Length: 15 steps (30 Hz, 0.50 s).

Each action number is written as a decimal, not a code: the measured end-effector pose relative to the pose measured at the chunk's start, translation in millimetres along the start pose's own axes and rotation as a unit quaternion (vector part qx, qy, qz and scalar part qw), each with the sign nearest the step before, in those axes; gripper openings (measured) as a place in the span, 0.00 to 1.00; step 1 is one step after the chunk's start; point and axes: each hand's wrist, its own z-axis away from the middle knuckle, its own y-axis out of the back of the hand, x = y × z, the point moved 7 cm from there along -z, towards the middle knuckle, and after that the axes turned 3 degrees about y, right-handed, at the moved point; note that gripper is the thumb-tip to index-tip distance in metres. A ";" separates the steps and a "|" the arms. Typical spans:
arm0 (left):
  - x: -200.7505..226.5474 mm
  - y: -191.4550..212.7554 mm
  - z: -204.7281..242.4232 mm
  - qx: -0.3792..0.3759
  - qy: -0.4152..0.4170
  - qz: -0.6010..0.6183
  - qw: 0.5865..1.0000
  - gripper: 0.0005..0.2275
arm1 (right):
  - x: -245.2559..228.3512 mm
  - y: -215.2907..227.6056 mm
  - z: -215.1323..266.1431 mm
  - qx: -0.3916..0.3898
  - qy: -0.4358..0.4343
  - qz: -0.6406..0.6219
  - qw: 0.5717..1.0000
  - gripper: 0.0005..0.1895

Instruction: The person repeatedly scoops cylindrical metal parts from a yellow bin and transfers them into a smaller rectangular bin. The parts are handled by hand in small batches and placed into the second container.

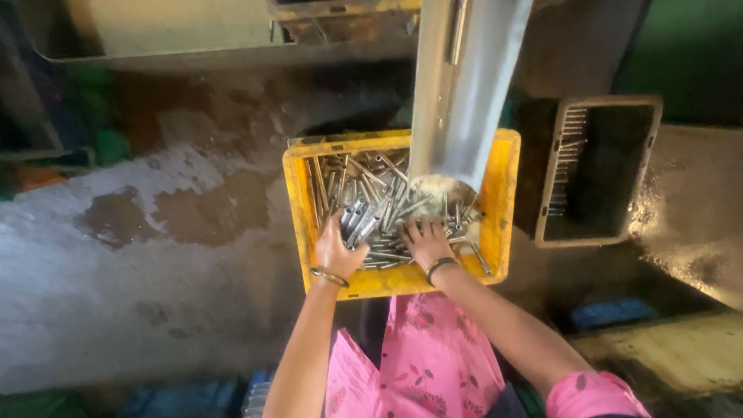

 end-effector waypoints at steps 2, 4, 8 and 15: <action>-13.1 -7.8 8.6 -0.031 0.053 0.022 0.998 0.36 | -6.0 -9.4 -4.2 -0.060 -0.006 0.010 0.998 0.35; -25.9 -20.9 17.0 -0.075 0.103 0.032 0.991 0.36 | -9.3 -14.6 -7.0 -0.094 -0.008 -0.001 0.996 0.34; -26.3 -49.7 16.9 -0.077 0.051 0.020 0.996 0.37 | 9.7 -9.9 -14.9 -0.062 -0.005 -0.023 0.998 0.28; -35.0 -84.3 10.5 -0.202 0.134 -0.108 0.964 0.35 | 25.1 0.6 11.2 0.078 -0.024 -0.099 0.992 0.22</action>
